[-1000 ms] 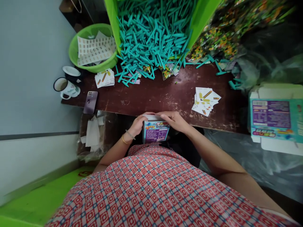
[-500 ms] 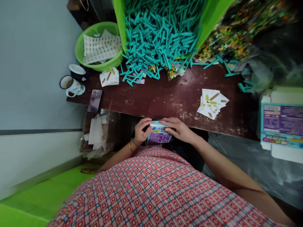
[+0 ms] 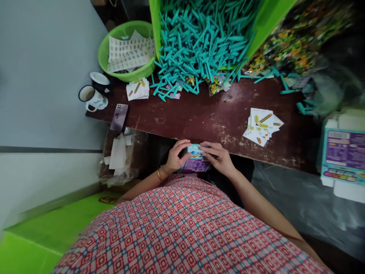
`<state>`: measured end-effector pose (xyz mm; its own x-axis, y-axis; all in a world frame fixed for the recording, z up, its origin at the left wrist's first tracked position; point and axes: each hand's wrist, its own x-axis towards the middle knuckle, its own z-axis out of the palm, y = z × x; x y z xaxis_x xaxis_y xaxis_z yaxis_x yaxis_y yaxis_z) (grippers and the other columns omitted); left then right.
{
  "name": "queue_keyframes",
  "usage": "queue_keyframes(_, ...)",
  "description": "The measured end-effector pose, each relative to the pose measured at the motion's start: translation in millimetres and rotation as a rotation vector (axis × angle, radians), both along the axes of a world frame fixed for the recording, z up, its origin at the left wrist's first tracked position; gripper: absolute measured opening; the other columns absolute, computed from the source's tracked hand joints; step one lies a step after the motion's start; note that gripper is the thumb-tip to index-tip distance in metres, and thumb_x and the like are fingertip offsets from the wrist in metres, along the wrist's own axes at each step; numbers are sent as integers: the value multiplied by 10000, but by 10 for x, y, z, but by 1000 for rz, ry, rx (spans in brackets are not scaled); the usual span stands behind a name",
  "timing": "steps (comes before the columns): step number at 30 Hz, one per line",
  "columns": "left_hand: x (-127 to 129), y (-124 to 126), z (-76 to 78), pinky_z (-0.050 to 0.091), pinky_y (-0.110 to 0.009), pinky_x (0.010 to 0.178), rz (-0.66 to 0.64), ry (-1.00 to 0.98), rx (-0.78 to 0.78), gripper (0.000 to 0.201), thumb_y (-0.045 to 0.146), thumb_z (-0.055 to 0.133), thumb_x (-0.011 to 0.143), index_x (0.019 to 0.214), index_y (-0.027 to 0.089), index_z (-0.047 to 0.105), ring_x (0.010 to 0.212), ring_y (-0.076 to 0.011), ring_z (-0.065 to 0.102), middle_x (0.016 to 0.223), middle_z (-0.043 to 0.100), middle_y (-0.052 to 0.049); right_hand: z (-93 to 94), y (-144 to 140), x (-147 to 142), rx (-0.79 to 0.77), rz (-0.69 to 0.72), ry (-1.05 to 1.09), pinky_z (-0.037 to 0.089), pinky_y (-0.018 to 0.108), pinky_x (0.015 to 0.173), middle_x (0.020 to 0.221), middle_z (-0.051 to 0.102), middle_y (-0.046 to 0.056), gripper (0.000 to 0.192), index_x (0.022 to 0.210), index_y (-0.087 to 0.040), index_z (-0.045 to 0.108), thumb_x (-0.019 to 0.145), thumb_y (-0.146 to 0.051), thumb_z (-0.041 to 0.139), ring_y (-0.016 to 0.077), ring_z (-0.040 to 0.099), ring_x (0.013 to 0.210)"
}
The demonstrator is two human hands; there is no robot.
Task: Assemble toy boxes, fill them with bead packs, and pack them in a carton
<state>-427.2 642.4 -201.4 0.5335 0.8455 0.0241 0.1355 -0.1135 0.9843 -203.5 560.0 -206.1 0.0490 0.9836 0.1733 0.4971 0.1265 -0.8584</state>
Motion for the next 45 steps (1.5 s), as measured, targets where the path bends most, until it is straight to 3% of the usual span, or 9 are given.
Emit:
queue_keyframes(6,-191,-185,-115,556,-473,1037,4,54,-280,720,493,791,761,1358,134,610,1146,-322,712,1284,722,-179,87,19,-85,11,-154,72,488,537,1128,1301,751,95,318,1239,-290,766,981,-441,657,295,669,1275)
queue_keyframes(10,-483,145,511,513,-442,1096,304,280,209,606,481,730,852,1390,221,624,1216,-309,674,1327,708,-109,232,86,253,129,-328,-133,368,561,1240,1505,608,105,416,1380,-297,673,997,-448,614,297,483,1479)
queue_keyframes(14,-617,757,883,405,-582,1178,412,782,621,599,386,605,941,1521,260,522,1318,-365,562,1389,647,-111,114,-176,1394,77,-812,-424,191,673,1263,1613,455,173,474,1391,-239,644,953,-421,661,376,328,1548)
queue_keyframes(20,-243,1201,428,453,-688,997,204,1220,667,611,290,455,974,1550,86,452,1307,-495,480,1506,502,-275,-196,-1139,2639,-111,-1254,-389,-56,773,1171,1591,297,463,695,1387,0,555,850,-362,808,520,186,1538)
queue_keyframes(27,86,1475,263,411,-693,1050,252,1177,648,630,281,493,976,1549,26,434,1372,-523,442,1524,470,-329,-283,-1414,2656,-83,-1078,-392,106,727,1257,1554,516,180,494,1215,-210,645,900,-585,702,431,296,1556)
queue_keyframes(32,361,1115,267,316,-715,1160,89,866,597,577,344,519,989,1495,66,527,1498,-494,354,1612,401,-315,216,-1459,2798,-85,-1048,-441,327,692,1233,1336,672,133,392,1183,-240,684,958,-552,605,402,523,1420)
queue_keyframes(38,846,319,388,451,-512,1164,-355,48,-20,749,636,705,851,1468,233,571,1410,-351,550,1545,555,-179,770,-730,1660,207,-1109,-557,274,626,1293,1622,454,220,563,1596,-118,432,1064,-287,353,377,401,1535)
queue_keyframes(42,1020,194,468,406,-484,1215,34,-258,-243,808,723,733,811,1461,277,559,1423,-322,537,1480,621,-118,559,-11,140,163,-237,-316,444,549,1234,1510,612,95,489,1525,-299,554,1050,-304,439,306,536,1445)
queue_keyframes(45,896,326,419,418,-435,1201,327,-272,-257,663,666,713,847,1354,251,616,1386,-276,564,1409,660,-94,475,273,-249,203,-114,-217,429,558,1242,1507,610,80,449,1491,-327,580,1056,-376,477,296,486,1493)
